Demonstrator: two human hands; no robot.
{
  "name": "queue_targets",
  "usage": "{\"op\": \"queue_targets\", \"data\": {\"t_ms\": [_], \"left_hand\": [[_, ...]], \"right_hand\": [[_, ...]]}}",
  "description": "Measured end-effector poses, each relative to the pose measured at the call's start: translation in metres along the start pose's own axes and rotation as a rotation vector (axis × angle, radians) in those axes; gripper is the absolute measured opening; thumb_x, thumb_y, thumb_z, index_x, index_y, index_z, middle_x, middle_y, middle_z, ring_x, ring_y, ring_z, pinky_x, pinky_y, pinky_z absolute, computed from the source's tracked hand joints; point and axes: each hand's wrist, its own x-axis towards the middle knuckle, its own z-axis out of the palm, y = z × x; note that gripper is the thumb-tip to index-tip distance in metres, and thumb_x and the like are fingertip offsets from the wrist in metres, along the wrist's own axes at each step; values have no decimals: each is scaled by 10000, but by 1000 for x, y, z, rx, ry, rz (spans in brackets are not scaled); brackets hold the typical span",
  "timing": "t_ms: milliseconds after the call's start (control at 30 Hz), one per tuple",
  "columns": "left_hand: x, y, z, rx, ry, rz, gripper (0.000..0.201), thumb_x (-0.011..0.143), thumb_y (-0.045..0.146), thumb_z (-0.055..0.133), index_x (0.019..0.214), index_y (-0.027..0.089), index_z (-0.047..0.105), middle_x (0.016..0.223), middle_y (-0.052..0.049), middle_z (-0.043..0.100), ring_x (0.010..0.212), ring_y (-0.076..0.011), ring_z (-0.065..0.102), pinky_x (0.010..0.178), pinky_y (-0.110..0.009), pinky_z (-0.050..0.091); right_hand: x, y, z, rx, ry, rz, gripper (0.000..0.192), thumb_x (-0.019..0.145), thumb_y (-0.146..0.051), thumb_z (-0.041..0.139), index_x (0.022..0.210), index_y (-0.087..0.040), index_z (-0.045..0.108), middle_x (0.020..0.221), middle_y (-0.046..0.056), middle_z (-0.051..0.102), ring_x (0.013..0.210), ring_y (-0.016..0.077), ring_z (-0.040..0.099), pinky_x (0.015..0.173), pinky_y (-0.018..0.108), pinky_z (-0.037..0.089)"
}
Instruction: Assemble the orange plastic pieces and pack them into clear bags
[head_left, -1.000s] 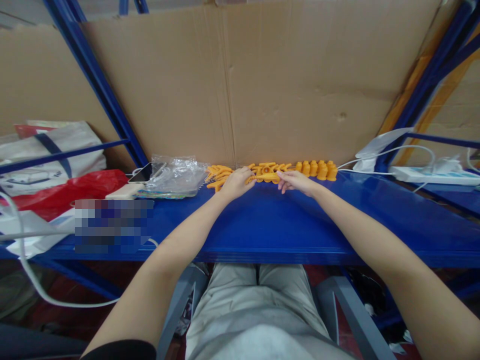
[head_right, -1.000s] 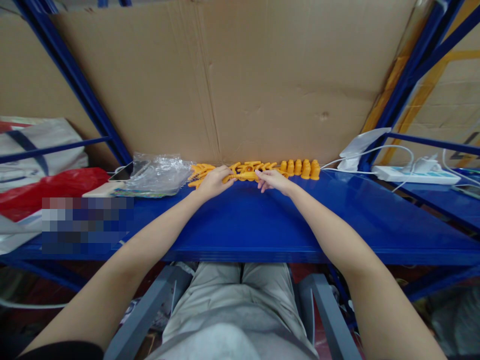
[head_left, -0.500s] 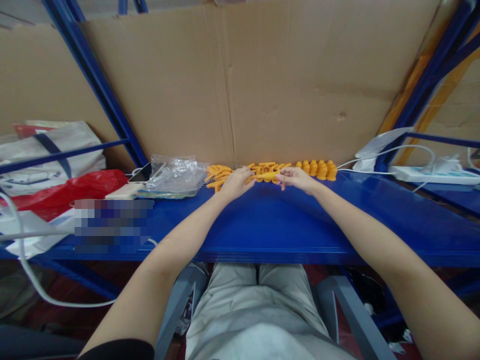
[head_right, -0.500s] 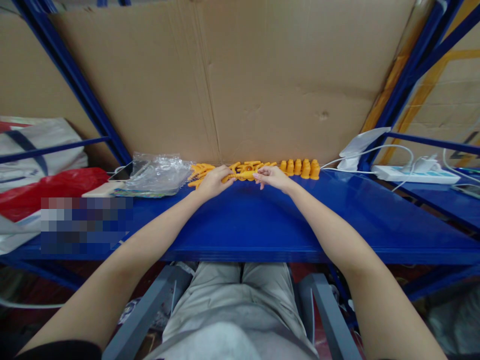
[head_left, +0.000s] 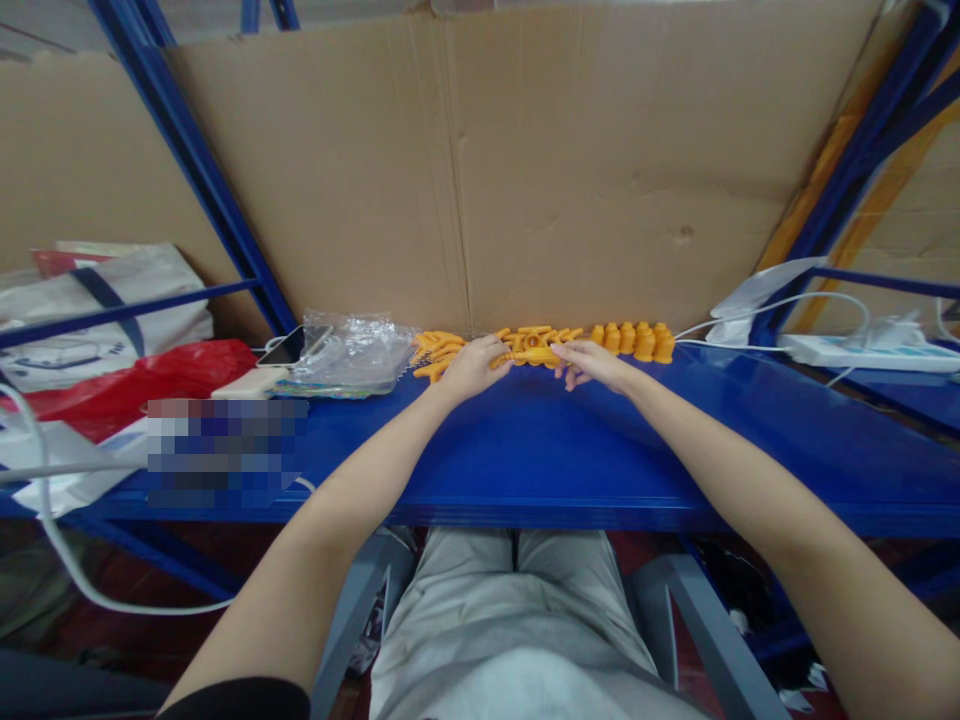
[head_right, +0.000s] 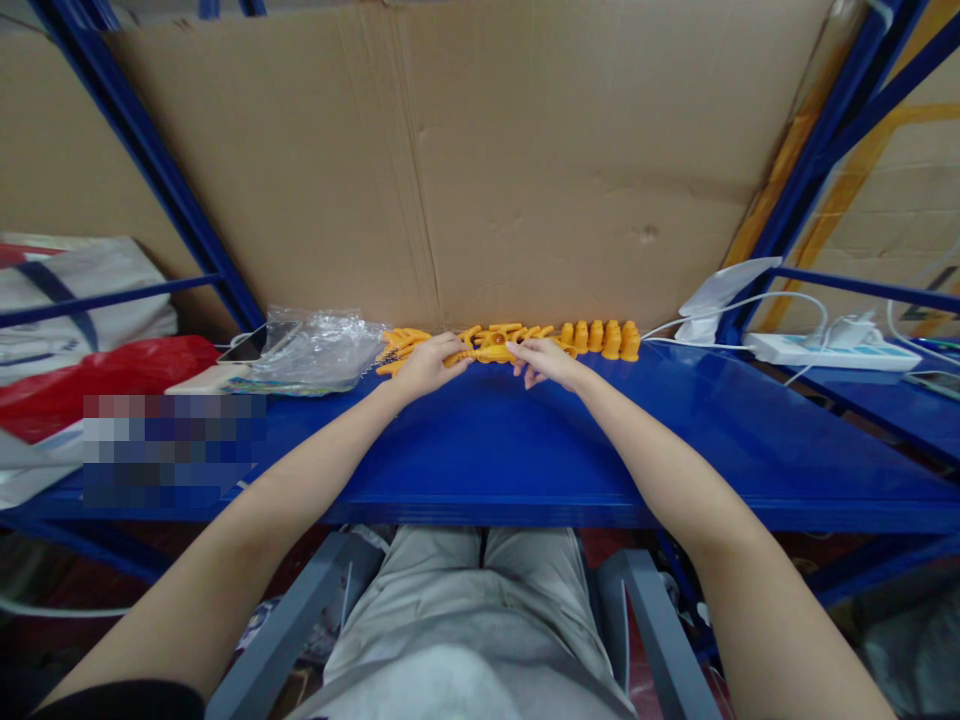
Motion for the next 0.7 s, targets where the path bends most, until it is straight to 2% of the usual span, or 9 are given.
{"op": "queue_targets", "data": {"t_ms": [100, 167, 267, 400, 533, 600, 700], "left_hand": [[1, 0, -1, -43, -5, -22, 101, 896, 214, 636, 899, 150, 714, 900, -73, 688, 847, -183, 658, 784, -314, 523], [1, 1, -1, -66, -10, -30, 97, 895, 204, 638, 902, 150, 718, 891, -67, 684, 847, -180, 656, 786, -309, 521], [1, 3, -3, -72, -2, -29, 113, 907, 211, 626, 906, 151, 722, 884, -62, 679, 847, -177, 655, 789, -304, 517], [1, 6, -5, -27, 29, -6, 151, 924, 228, 598, 922, 145, 723, 916, -78, 683, 867, -184, 657, 806, -311, 518], [0, 7, -6, 18, 44, 9, 160, 927, 230, 584, 943, 151, 722, 954, -89, 688, 895, -190, 657, 840, -321, 515], [1, 8, -6, 23, 28, 2, 154, 919, 236, 597, 932, 150, 724, 946, -91, 687, 889, -195, 657, 833, -324, 515], [2, 7, -6, -25, -4, -15, 135, 905, 232, 621, 906, 151, 729, 902, -79, 683, 859, -191, 656, 802, -315, 514]], "right_hand": [[2, 2, -1, -6, 27, -154, 371, 757, -468, 802, 911, -197, 601, 750, -3, 683, 478, 86, 577, 489, 230, 521], [3, 3, -1, 1, 42, -257, 441, 694, -506, 832, 899, -198, 593, 698, -26, 651, 471, 84, 560, 489, 230, 517], [1, 0, 0, 4, 43, -313, 505, 656, -619, 806, 816, -194, 584, 626, -30, 616, 464, 89, 549, 483, 230, 507], [-5, -6, 2, -26, 55, -285, 546, 706, -715, 712, 666, -196, 549, 535, -15, 577, 438, 96, 540, 486, 241, 516], [-8, -7, 6, 3, 78, -206, 576, 758, -717, 666, 555, -202, 508, 466, -14, 522, 408, 92, 516, 518, 254, 551], [-6, -6, 6, 24, 81, -148, 571, 789, -694, 654, 545, -203, 498, 461, -13, 518, 384, 84, 489, 501, 257, 552], [-3, -4, 4, -29, 65, -122, 494, 833, -632, 648, 641, -187, 557, 580, 20, 623, 372, 71, 478, 402, 225, 478]]}}
